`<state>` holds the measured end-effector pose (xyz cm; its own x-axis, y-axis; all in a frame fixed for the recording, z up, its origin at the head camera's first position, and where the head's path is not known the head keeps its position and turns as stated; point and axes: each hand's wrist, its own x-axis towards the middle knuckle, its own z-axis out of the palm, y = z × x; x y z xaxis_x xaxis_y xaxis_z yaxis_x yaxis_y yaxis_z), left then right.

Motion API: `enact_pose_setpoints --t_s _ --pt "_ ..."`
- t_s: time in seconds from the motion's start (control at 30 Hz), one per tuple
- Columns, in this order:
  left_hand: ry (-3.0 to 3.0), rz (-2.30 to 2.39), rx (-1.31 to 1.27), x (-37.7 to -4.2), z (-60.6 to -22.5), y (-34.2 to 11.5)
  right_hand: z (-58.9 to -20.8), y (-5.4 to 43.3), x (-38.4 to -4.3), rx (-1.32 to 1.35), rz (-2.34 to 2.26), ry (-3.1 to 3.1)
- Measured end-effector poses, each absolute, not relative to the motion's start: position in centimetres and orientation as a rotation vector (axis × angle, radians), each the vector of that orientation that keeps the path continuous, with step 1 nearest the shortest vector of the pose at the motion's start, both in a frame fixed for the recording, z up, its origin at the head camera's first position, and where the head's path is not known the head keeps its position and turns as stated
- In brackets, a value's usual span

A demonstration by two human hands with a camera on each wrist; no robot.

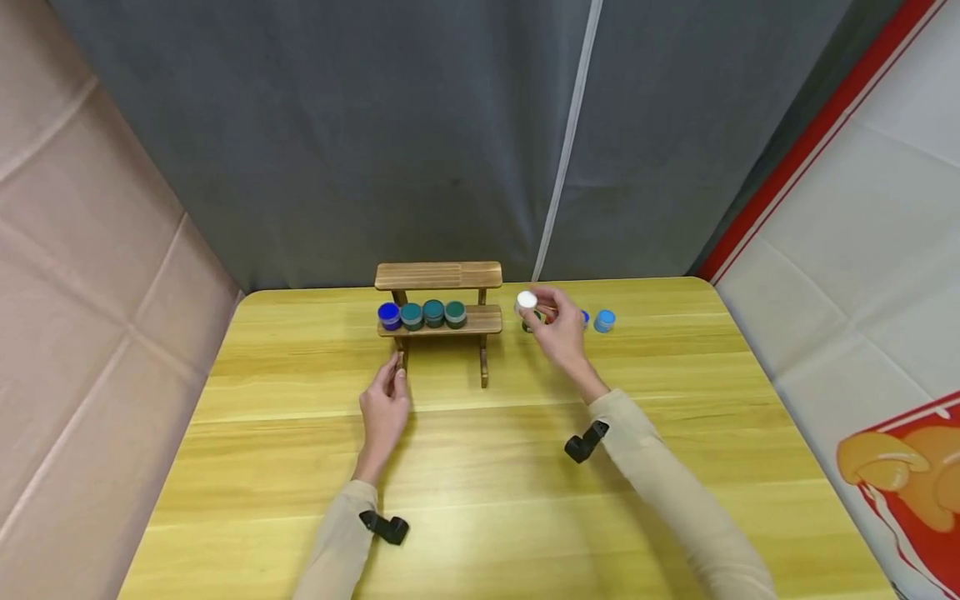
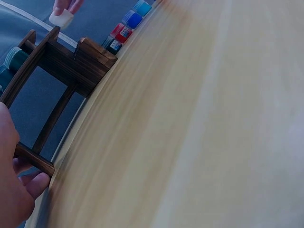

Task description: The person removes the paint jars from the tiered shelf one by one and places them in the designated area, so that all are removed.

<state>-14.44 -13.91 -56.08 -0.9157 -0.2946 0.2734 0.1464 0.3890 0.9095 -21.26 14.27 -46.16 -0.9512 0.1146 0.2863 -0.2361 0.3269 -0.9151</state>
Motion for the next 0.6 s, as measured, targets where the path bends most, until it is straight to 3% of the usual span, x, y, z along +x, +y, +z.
enact_pose_setpoints --t_s 0.6 --pt "-2.271 -1.558 0.138 -14.4 -56.0 -13.9 -50.8 16.0 -20.4 -0.077 1.672 -2.350"
